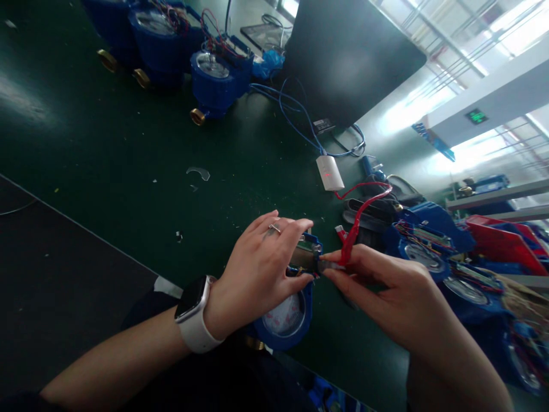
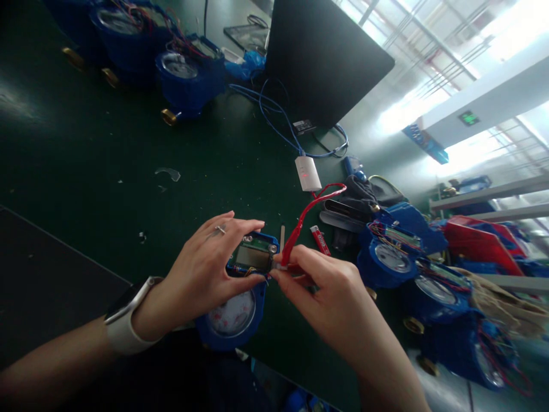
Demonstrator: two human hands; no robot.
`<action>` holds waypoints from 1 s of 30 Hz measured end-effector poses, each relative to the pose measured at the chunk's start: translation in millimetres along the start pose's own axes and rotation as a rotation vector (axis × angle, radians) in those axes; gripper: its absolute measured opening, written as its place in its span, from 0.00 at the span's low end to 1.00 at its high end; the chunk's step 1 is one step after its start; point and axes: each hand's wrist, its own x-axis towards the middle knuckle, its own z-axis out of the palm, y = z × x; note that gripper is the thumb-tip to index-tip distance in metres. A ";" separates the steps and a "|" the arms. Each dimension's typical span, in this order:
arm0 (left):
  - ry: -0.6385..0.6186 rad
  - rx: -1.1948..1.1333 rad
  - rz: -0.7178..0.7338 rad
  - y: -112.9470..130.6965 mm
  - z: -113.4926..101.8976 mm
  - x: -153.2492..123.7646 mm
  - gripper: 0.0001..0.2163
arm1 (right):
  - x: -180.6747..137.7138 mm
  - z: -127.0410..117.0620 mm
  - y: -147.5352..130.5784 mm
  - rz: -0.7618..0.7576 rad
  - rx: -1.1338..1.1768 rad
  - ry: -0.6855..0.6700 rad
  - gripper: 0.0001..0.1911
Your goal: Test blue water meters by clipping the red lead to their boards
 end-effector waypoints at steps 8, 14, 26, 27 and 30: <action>-0.007 0.006 -0.012 -0.8 0.8 -0.1 0.29 | 1.5 0.9 -2.6 0.012 0.013 0.015 0.04; -0.011 -0.001 -0.013 -1.4 1.1 1.3 0.29 | 2.0 0.3 -2.2 0.021 0.010 0.007 0.04; -0.005 0.005 -0.022 0.3 -0.1 0.3 0.29 | 0.0 1.6 2.3 0.010 0.005 0.021 0.04; -0.009 0.007 -0.026 0.5 -0.1 0.3 0.30 | -0.4 1.7 3.4 0.013 0.002 0.022 0.05; -0.020 0.011 -0.044 0.9 -0.1 -0.1 0.30 | -1.4 2.7 6.4 0.005 0.016 0.032 0.05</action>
